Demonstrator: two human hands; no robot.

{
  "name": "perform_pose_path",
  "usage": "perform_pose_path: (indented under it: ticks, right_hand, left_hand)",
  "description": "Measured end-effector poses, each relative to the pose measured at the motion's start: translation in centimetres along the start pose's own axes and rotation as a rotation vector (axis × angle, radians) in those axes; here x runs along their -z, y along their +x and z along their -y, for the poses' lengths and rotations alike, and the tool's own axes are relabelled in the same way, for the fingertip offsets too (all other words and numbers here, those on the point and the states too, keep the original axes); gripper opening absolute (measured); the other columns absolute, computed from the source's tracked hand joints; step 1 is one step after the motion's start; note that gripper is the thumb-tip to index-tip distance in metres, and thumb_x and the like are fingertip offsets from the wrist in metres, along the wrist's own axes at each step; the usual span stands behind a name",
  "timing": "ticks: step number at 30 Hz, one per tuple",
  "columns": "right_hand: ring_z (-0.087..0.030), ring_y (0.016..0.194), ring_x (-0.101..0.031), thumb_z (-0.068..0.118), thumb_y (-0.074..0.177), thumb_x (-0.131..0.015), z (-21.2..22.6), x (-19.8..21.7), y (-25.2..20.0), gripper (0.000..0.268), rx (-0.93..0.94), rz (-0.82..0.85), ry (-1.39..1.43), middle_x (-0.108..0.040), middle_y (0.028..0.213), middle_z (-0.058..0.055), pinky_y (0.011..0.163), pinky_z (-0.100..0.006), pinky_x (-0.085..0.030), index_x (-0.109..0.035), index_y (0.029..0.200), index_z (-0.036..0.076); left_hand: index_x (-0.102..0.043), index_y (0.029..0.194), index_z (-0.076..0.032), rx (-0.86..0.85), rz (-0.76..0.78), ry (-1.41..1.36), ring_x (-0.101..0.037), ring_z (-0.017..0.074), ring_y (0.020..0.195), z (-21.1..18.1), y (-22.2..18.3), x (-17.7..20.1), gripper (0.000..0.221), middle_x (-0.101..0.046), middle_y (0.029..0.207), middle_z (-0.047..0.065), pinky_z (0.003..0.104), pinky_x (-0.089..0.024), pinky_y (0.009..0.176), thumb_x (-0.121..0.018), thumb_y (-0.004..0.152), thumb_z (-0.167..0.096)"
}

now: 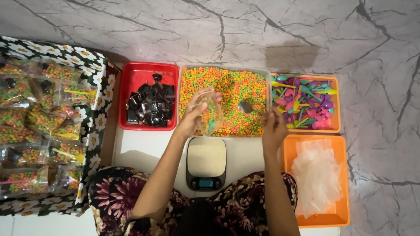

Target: Packaging small colorful candies into plastic bags using a spoon and a digital scale.

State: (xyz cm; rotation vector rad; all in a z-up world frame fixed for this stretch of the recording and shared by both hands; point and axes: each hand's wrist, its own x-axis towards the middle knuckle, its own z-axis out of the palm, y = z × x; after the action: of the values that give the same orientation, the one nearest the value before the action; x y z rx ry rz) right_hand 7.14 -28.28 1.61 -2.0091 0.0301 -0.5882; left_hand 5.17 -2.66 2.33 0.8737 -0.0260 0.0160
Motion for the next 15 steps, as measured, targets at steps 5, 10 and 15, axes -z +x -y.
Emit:
perform_pose_path:
  ticks: [5,10,15]
  right_hand:
    - [-0.026,0.073,-0.074,0.013,0.109,-0.058,-6.2,-0.7,-2.2,0.026,-0.222,0.058,0.165,-0.073,0.095,-0.020,0.062,-0.033,-0.065,-0.069,0.125,-0.004]
    - [-0.027,0.074,-0.074,0.013,0.108,-0.056,-6.7,-1.8,-3.5,0.025,-0.358,0.075,0.241,-0.073,0.096,-0.022,0.062,-0.034,-0.065,-0.068,0.122,-0.005]
    - [-0.032,0.075,-0.076,0.015,0.104,-0.061,-7.5,-4.3,-5.7,0.029,-0.595,0.271,0.347,-0.074,0.099,-0.027,0.062,-0.040,-0.067,-0.068,0.125,-0.004]
  left_hand:
    - [-0.057,0.138,-0.003,0.013,-0.045,-0.094,-0.061,0.0321,0.126,-2.6,-1.1,-2.0,0.060,-0.060,0.138,0.021,0.046,-0.055,0.102,-0.070,0.090,-0.038]
    - [-0.056,0.145,-0.007,0.009,-0.018,0.101,-0.052,0.0291,0.134,-1.4,-1.7,-0.4,0.066,-0.058,0.142,0.016,0.047,-0.046,0.110,-0.077,0.086,-0.028]
    - [-0.049,0.153,-0.014,-0.019,-0.122,0.348,-0.064,0.0278,0.118,-0.7,-1.9,0.4,0.095,-0.064,0.127,0.018,0.039,-0.056,0.098,-0.091,0.069,0.003]
